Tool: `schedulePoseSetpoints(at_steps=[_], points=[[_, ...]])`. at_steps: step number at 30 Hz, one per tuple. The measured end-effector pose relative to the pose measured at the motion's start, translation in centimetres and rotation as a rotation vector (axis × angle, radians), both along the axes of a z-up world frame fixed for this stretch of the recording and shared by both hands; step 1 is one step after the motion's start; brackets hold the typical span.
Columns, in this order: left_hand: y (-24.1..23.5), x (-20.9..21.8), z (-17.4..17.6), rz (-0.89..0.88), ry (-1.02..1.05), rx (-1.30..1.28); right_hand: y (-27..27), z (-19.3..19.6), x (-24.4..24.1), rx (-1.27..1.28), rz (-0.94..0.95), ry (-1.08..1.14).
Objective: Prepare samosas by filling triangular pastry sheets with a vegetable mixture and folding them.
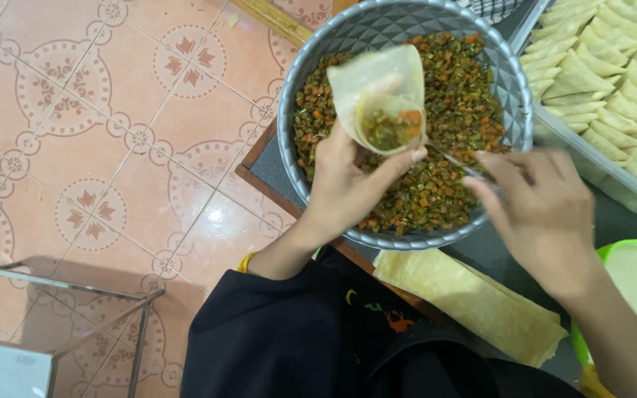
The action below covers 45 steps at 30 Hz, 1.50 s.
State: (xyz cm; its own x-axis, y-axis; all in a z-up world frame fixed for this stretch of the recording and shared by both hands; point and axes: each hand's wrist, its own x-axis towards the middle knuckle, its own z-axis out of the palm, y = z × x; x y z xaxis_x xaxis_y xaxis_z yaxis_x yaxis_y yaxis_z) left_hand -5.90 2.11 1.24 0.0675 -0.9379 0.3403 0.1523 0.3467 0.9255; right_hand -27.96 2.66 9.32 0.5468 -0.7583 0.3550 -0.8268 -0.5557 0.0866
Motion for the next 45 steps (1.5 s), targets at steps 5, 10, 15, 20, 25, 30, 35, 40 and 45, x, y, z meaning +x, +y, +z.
schedulePoseSetpoints(at_steps=[5, 10, 15, 20, 25, 30, 35, 40, 45], points=[[1.3, -0.5, 1.0, -0.098, -0.183, -0.018, 1.6, -1.3, -0.7, 0.250, 0.021, -0.352], [3.3, -2.9, 1.6, -0.309, -0.174, -0.044, 5.5, -3.0, -1.9, 0.812, 0.109, -1.153], [3.9, -1.2, 5.8, -0.442, -0.290, 0.010, 8.7, -5.0, -2.4, 0.815, 0.073, -1.577], [4.3, 0.8, 8.6, -0.277, -0.478, -0.127, 10.1, -4.1, -3.0, 0.805, 0.158, -1.782], [3.7, -0.9, 9.7, -0.196, -0.576, -0.318, 12.2, -5.0, -3.3, 0.744, 0.133, -1.785], [3.4, -3.3, 9.5, -0.302, -0.563, -0.411, 13.5, -5.9, -4.2, 0.598, 0.093, -1.760], [3.4, -5.4, 9.3, -0.391, -0.542, -0.476, 14.1, -6.0, -5.3, 0.425, 0.029, -1.645], [3.1, -7.5, 7.9, -0.499, -0.521, -0.487, 14.2, -5.6, -6.3, 0.348, -0.135, -1.468], [3.4, -9.0, 7.6, -0.701, -0.471, -0.421, 14.9, -6.7, -8.1, 0.313, -0.149, -1.486]])
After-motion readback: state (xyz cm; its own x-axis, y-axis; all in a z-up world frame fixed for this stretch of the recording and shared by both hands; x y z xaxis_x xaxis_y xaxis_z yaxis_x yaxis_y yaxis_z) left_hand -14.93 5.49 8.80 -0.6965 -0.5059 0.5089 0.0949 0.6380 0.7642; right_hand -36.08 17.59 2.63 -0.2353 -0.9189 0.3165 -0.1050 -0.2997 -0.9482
